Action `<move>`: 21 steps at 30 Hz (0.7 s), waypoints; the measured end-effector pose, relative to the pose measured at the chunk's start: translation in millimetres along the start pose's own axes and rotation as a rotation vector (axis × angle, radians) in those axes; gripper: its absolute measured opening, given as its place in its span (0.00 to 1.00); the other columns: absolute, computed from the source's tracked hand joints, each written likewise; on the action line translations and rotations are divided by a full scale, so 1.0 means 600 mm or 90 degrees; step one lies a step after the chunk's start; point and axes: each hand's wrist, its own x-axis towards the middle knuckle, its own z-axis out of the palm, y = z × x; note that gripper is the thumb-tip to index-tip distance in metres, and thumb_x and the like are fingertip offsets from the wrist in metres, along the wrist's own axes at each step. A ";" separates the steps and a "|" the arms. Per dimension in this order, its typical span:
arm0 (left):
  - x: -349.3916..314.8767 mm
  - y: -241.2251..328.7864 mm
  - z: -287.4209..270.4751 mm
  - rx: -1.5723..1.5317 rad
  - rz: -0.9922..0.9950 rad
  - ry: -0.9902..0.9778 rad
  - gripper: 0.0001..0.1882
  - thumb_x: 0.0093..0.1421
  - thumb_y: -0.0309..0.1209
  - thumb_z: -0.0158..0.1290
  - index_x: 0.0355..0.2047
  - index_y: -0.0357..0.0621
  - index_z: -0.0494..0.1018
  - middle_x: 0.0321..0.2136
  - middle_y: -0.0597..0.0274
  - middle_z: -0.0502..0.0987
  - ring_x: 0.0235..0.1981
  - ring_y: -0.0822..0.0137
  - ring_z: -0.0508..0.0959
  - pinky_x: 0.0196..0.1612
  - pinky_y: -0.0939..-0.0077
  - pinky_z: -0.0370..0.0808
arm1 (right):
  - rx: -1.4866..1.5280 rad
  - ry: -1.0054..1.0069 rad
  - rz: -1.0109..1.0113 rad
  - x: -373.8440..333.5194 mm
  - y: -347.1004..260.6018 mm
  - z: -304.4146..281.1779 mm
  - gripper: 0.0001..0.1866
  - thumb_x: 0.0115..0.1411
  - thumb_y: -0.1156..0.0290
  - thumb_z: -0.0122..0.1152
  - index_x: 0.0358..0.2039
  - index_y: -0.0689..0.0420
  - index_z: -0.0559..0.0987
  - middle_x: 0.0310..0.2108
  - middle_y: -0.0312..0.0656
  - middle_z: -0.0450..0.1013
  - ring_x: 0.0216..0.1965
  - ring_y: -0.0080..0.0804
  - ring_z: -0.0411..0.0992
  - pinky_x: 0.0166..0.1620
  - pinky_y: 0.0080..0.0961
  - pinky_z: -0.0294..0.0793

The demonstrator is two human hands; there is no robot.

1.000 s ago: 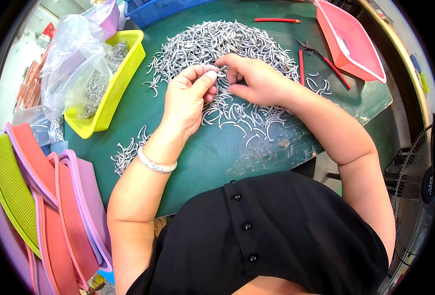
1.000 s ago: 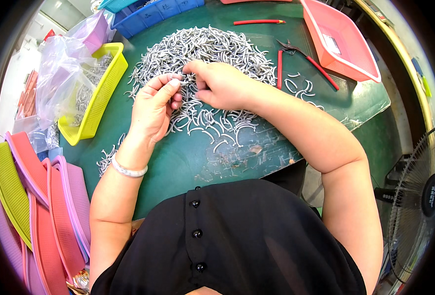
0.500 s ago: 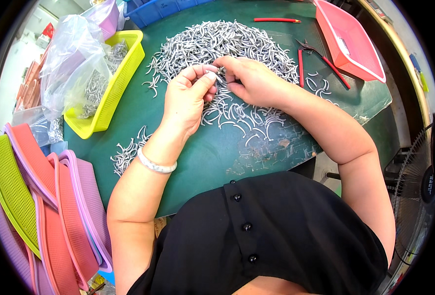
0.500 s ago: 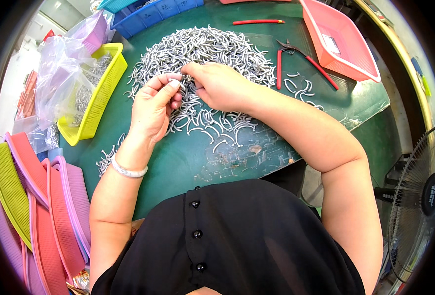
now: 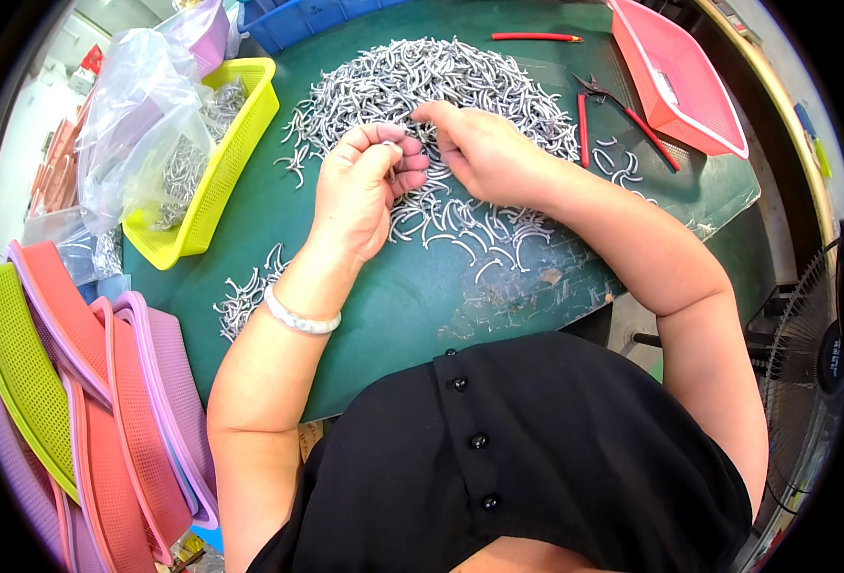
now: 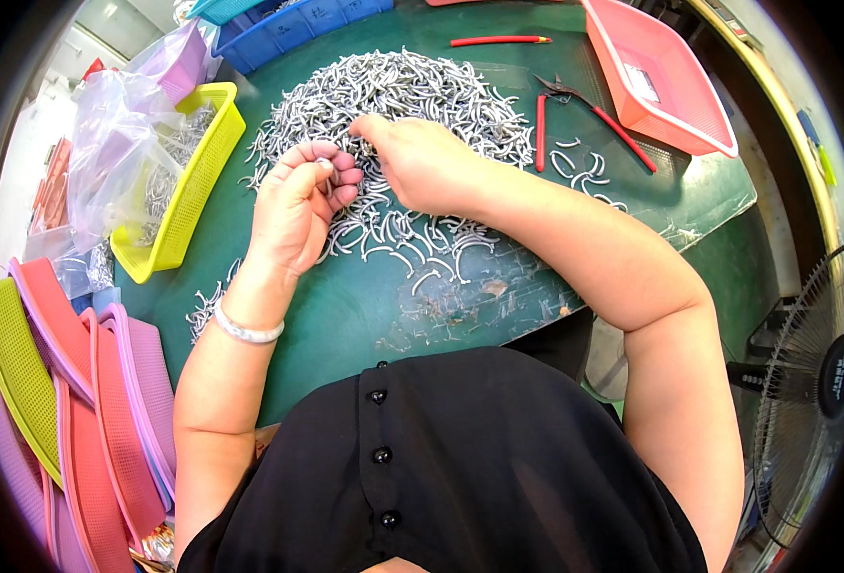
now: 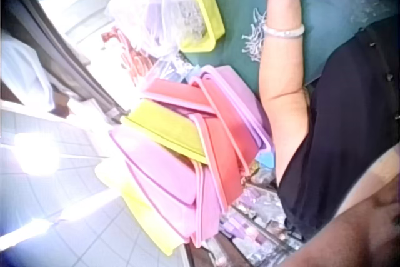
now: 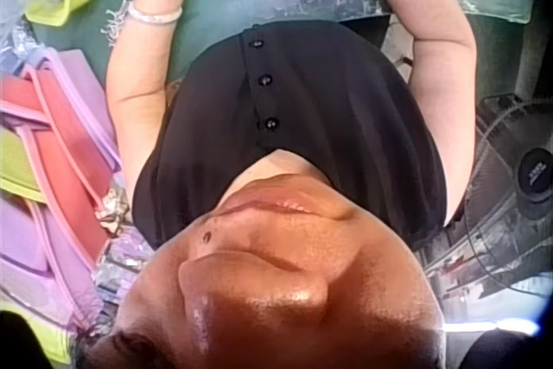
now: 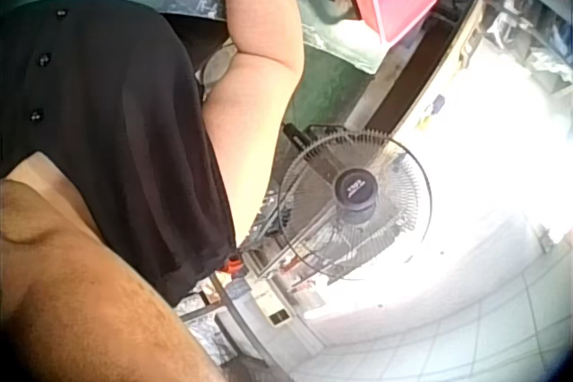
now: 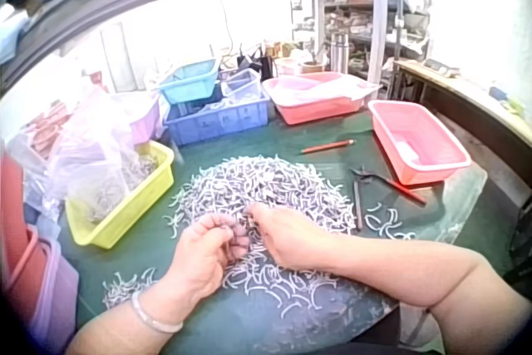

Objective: The person sits at a green workbench and repeatedly picks up small silver metal hooks from a large pile. They use both hands to manipulate and join the hooks together, then place the assembled units into a yellow plastic basket to their left. The process is repetitive and involves fine motor manipulation of the small metal components.

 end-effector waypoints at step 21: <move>-0.009 0.005 0.015 0.203 -0.093 0.033 0.05 0.56 0.27 0.50 0.32 0.40 0.69 0.21 0.66 0.70 0.17 0.78 0.67 0.18 0.88 0.63 | 0.002 0.077 -0.118 0.001 -0.014 -0.017 0.24 0.47 0.82 0.52 0.47 0.59 0.64 0.22 0.39 0.65 0.29 0.37 0.67 0.36 0.31 0.67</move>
